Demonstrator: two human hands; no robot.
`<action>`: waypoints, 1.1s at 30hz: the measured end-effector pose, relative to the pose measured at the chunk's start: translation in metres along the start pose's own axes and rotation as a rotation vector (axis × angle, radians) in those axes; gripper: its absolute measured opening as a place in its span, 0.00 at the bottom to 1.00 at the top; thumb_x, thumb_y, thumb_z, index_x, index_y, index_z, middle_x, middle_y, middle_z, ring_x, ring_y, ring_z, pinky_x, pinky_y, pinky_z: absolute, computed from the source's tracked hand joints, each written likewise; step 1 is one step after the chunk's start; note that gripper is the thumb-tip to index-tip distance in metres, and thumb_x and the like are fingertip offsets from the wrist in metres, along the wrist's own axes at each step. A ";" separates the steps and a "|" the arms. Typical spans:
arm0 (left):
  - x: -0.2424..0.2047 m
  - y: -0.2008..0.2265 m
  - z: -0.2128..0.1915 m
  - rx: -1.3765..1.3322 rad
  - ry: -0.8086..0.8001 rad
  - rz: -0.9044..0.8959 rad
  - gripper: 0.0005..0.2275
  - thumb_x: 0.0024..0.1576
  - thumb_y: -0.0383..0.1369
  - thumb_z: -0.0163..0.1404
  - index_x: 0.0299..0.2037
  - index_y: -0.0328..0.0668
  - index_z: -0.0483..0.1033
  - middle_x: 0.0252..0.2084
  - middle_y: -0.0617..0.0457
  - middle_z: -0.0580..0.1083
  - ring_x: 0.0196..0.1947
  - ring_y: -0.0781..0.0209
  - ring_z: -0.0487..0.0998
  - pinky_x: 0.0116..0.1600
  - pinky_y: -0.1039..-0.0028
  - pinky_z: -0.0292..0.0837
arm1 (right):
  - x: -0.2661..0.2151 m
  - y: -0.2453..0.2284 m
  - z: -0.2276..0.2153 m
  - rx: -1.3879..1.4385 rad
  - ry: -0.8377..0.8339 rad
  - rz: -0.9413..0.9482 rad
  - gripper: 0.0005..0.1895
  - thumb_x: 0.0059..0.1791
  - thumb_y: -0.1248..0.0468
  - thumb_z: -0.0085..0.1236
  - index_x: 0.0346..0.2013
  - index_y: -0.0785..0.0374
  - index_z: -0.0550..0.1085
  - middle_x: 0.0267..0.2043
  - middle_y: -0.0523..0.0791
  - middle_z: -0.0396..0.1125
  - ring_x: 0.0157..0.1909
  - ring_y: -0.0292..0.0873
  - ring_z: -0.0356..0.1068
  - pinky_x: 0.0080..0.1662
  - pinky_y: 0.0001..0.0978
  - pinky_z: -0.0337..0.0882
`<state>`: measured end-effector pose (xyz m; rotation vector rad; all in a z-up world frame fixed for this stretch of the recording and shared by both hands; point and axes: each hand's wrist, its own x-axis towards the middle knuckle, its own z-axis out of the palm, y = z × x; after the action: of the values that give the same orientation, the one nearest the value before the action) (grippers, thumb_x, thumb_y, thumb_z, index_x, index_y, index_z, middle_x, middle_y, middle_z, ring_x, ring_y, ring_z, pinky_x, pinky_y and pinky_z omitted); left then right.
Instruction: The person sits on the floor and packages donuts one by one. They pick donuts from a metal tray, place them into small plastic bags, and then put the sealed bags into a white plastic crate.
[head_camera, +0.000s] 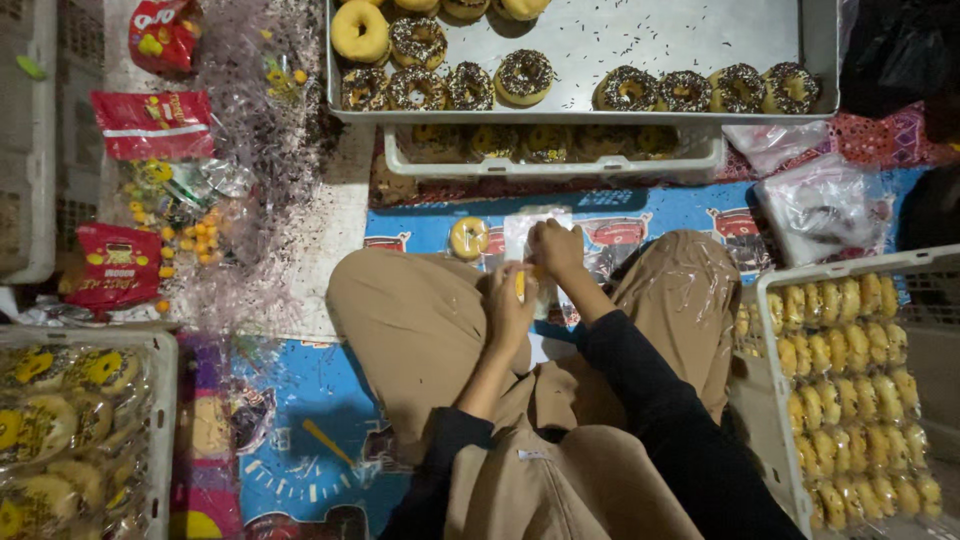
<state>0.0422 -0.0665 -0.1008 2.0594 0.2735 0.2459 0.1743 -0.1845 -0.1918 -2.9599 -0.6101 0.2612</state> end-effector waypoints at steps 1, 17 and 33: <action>-0.008 0.002 0.002 -0.003 -0.014 -0.007 0.09 0.58 0.27 0.52 0.48 0.43 0.76 0.53 0.43 0.72 0.55 0.41 0.73 0.58 0.58 0.69 | 0.000 -0.002 -0.001 -0.035 -0.024 0.013 0.06 0.45 0.56 0.68 0.35 0.45 0.79 0.47 0.42 0.69 0.52 0.47 0.71 0.53 0.51 0.65; -0.007 0.036 -0.036 0.075 0.185 0.019 0.14 0.57 0.28 0.54 0.52 0.36 0.75 0.50 0.43 0.75 0.53 0.42 0.72 0.57 0.57 0.68 | -0.030 -0.008 -0.064 0.103 0.081 -0.299 0.03 0.45 0.60 0.61 0.29 0.49 0.81 0.36 0.42 0.73 0.45 0.45 0.71 0.57 0.54 0.60; 0.106 0.048 -0.032 -1.509 -0.020 -0.429 0.25 0.58 0.50 0.53 0.61 0.44 0.71 0.58 0.47 0.76 0.53 0.46 0.78 0.59 0.59 0.69 | -0.064 -0.052 -0.201 0.739 -0.306 -0.594 0.23 0.49 0.49 0.52 0.50 0.60 0.80 0.56 0.49 0.75 0.60 0.47 0.73 0.64 0.48 0.66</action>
<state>0.1383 -0.0313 -0.0375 0.4908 0.3469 0.0901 0.1345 -0.1764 0.0218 -1.9511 -1.0972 0.6982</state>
